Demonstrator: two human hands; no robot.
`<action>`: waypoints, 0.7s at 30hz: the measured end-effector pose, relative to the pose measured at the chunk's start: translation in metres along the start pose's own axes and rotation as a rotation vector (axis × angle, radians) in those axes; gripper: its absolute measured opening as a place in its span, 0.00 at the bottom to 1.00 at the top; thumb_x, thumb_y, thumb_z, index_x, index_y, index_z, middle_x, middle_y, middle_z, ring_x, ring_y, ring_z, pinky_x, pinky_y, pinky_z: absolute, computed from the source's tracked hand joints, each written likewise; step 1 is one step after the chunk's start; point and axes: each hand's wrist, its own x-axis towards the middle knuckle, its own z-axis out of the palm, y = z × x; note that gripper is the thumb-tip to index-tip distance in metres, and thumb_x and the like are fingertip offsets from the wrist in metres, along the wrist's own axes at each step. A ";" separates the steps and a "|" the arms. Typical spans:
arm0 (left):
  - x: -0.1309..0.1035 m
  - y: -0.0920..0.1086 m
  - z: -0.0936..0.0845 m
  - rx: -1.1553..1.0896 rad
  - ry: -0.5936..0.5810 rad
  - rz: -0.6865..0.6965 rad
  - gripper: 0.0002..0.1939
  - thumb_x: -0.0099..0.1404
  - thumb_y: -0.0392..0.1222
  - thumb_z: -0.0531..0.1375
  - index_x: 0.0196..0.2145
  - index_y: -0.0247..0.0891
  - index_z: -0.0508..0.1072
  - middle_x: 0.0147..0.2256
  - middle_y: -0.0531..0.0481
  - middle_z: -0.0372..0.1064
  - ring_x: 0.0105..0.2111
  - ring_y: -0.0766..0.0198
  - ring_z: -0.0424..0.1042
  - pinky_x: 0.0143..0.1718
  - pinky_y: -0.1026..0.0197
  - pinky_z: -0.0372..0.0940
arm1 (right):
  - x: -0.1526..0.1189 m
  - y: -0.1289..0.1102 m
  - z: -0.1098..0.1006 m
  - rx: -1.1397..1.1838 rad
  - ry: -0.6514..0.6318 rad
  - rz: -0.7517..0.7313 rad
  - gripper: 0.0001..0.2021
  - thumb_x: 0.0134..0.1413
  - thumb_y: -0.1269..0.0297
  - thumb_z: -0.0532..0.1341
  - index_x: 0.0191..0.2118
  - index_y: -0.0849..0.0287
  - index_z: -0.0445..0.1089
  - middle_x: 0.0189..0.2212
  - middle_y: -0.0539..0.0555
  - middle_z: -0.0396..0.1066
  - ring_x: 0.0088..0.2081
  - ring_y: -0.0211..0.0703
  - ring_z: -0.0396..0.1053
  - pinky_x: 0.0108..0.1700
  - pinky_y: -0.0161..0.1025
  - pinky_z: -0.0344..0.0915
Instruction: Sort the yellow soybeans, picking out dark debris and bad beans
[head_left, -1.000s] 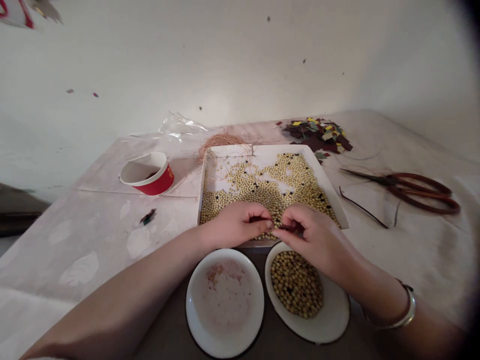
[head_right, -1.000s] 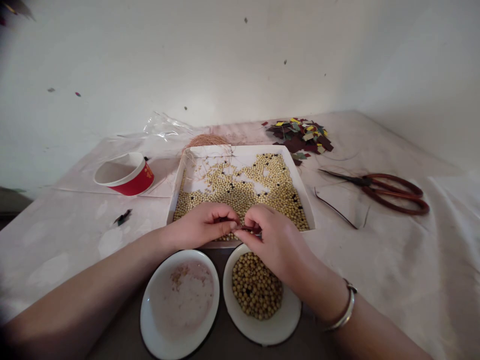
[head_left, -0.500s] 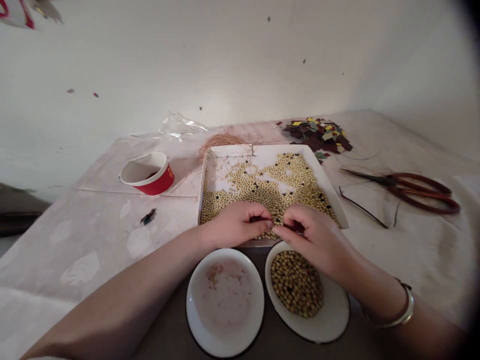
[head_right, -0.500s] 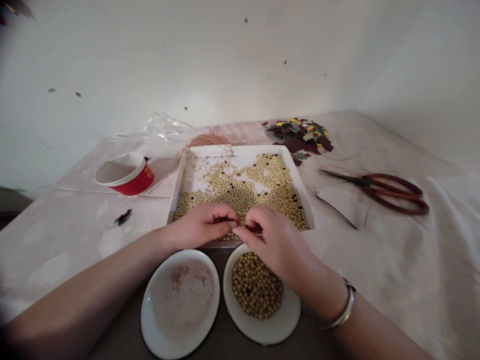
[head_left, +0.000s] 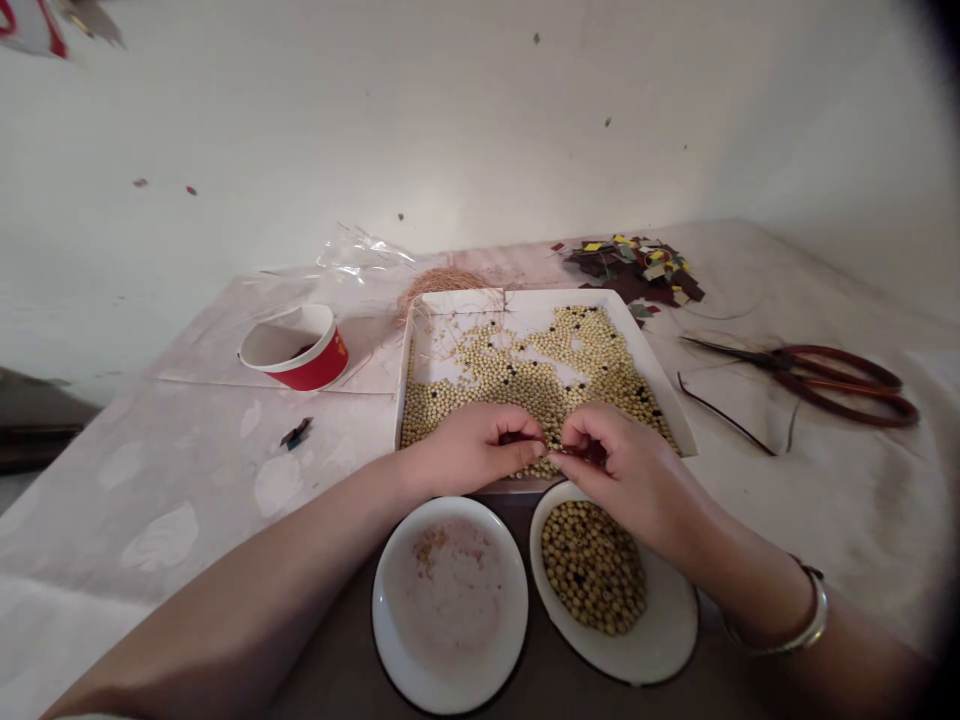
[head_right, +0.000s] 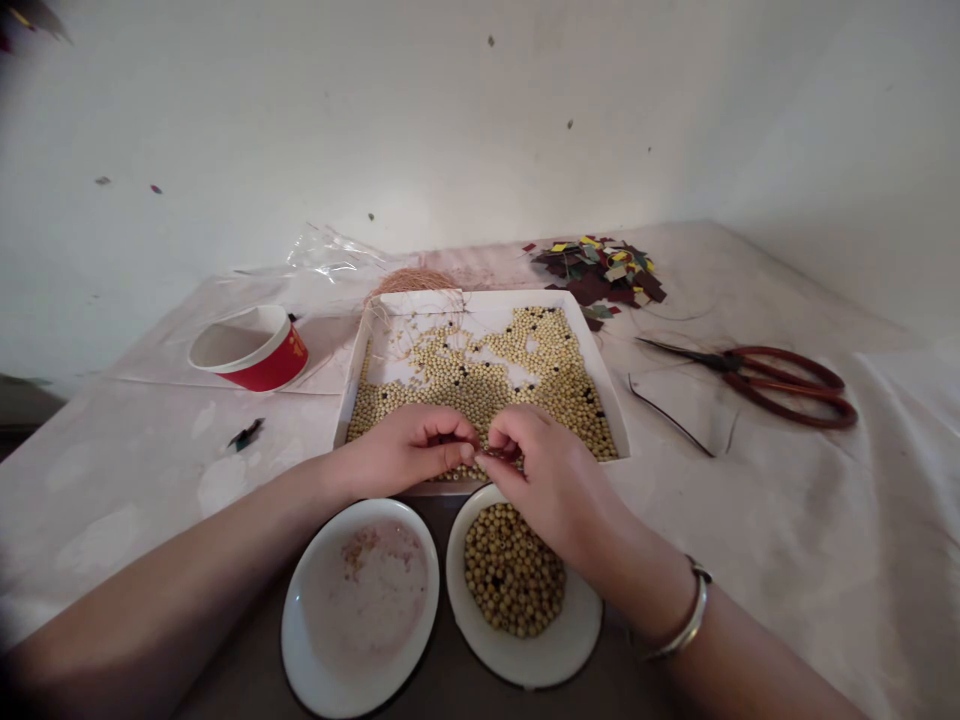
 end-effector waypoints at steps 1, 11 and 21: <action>0.000 0.000 0.000 0.004 0.000 -0.002 0.09 0.63 0.42 0.52 0.33 0.35 0.70 0.26 0.56 0.64 0.28 0.71 0.62 0.29 0.68 0.56 | 0.000 0.000 0.000 -0.004 0.003 0.000 0.07 0.49 0.70 0.58 0.26 0.57 0.57 0.24 0.48 0.61 0.26 0.38 0.59 0.27 0.34 0.54; 0.001 -0.001 0.001 0.009 -0.015 -0.007 0.11 0.64 0.43 0.52 0.34 0.35 0.70 0.29 0.54 0.68 0.29 0.69 0.65 0.30 0.67 0.57 | -0.001 -0.001 -0.002 -0.017 -0.034 -0.019 0.13 0.51 0.64 0.58 0.22 0.57 0.54 0.20 0.46 0.57 0.23 0.36 0.55 0.25 0.35 0.51; -0.001 0.001 0.000 0.003 0.006 -0.001 0.09 0.63 0.41 0.53 0.33 0.36 0.70 0.26 0.55 0.65 0.28 0.70 0.63 0.30 0.68 0.57 | -0.001 -0.003 -0.003 0.010 -0.032 0.005 0.07 0.55 0.68 0.54 0.26 0.57 0.57 0.24 0.49 0.60 0.27 0.39 0.59 0.30 0.36 0.55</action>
